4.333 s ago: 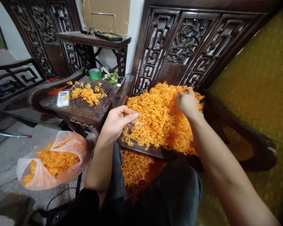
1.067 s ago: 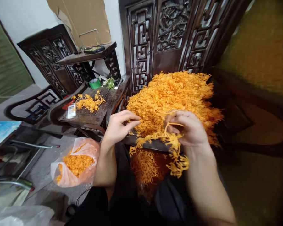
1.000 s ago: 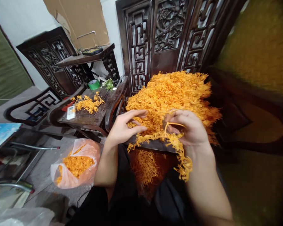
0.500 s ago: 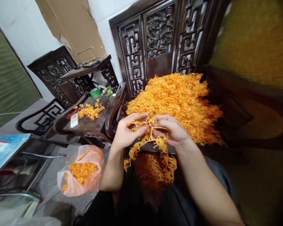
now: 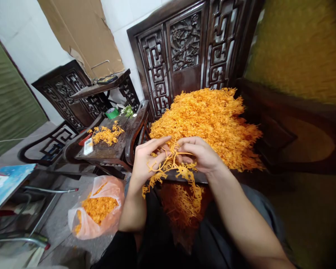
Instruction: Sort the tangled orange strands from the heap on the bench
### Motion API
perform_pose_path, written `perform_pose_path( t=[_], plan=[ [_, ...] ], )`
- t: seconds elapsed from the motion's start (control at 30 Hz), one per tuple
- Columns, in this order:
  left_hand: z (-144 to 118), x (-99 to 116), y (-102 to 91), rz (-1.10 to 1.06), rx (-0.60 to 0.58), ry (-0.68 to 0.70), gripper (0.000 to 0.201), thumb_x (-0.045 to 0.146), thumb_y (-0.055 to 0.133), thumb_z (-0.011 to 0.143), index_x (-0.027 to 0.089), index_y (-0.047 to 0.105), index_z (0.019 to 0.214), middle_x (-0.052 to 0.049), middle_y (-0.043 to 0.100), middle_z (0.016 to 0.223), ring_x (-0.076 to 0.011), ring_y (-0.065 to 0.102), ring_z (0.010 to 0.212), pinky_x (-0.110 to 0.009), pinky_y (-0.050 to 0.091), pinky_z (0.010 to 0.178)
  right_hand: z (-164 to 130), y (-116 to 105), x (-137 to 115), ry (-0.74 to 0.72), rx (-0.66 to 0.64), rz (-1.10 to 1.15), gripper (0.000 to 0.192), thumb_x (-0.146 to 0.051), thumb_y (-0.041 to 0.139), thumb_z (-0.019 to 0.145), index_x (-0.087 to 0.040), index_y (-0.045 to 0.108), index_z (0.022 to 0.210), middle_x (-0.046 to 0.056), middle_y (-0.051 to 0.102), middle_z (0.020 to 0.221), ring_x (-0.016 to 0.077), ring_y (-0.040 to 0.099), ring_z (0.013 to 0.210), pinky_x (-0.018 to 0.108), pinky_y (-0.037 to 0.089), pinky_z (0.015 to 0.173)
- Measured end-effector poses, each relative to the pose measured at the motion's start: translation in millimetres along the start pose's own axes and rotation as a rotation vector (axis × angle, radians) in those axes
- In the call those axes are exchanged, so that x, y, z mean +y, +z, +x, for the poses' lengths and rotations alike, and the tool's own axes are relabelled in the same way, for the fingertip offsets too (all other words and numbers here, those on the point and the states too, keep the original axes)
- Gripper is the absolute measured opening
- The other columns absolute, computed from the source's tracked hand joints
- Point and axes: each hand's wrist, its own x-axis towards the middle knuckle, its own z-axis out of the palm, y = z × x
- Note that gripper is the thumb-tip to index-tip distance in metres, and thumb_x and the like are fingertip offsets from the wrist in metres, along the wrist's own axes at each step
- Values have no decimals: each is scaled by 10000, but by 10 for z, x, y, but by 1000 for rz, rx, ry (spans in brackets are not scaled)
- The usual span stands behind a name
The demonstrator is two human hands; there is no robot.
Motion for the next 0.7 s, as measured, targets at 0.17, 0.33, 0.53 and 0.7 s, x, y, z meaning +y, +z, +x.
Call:
perform_pose_path(
  t=[0.17,0.33,0.53,0.7],
  plan=[
    [-10,66,-133,83,-56,12,245,307,686,952,237,788,1163,-48,737,925,-158,673,813,-284,526,751,-14,-6,-29,-22,50,3,104,-236,664,637,-142,706,648,50,629,475,34,340,331,166,194,365],
    [-22,87,-215,222,50,47,187,256,681,953,250,793,1102,-36,720,938,-144,657,821,-269,508,737,-148,-127,-159,-95,52,-28,83,-204,678,667,-133,719,652,64,653,507,38,364,333,169,206,358],
    [81,-132,-36,265,-13,22,169,213,566,996,191,727,948,-70,672,1040,-170,637,986,-301,495,900,-240,-7,-160,-162,-104,-289,291,-428,749,890,-139,770,854,91,752,734,90,577,527,197,451,507],
    [122,-776,58,122,38,-113,224,327,600,967,172,662,818,-33,656,810,-150,608,775,-270,482,753,-422,-17,-264,-242,173,-332,331,-451,810,826,-146,765,708,55,674,584,83,526,462,191,365,428]
  ],
)
